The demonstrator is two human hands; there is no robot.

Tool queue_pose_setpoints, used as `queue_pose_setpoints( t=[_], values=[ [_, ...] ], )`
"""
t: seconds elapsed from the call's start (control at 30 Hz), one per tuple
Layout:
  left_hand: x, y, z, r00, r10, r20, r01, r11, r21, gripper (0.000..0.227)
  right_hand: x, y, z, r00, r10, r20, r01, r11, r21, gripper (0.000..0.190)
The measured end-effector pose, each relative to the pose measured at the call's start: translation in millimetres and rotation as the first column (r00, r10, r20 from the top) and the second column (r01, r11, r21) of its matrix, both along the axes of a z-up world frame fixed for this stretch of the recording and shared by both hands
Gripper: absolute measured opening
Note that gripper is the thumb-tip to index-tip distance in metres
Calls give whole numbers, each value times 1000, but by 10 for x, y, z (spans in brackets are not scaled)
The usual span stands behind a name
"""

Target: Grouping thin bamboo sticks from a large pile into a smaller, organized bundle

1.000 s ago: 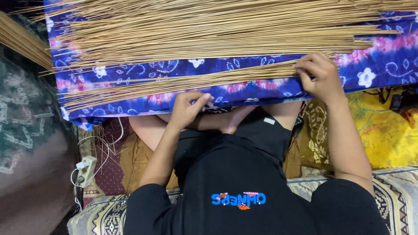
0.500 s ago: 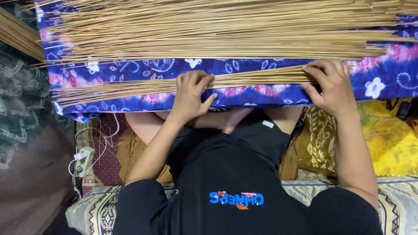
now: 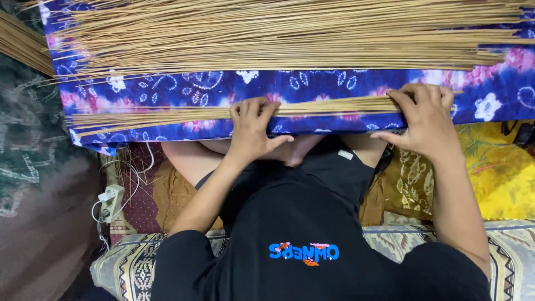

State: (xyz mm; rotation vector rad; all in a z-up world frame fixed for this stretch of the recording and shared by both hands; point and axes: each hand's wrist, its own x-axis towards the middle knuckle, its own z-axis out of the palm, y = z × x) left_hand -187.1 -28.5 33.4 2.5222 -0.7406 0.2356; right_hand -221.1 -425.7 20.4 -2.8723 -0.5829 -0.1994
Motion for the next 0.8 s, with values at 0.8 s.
queue_pose_setpoints(
  t=[0.8],
  values=[
    [-249, -14, 144, 980, -184, -73, 190, 977, 99, 26, -413, 104, 65, 976, -140, -167, 108, 976, -191, 51]
  ],
)
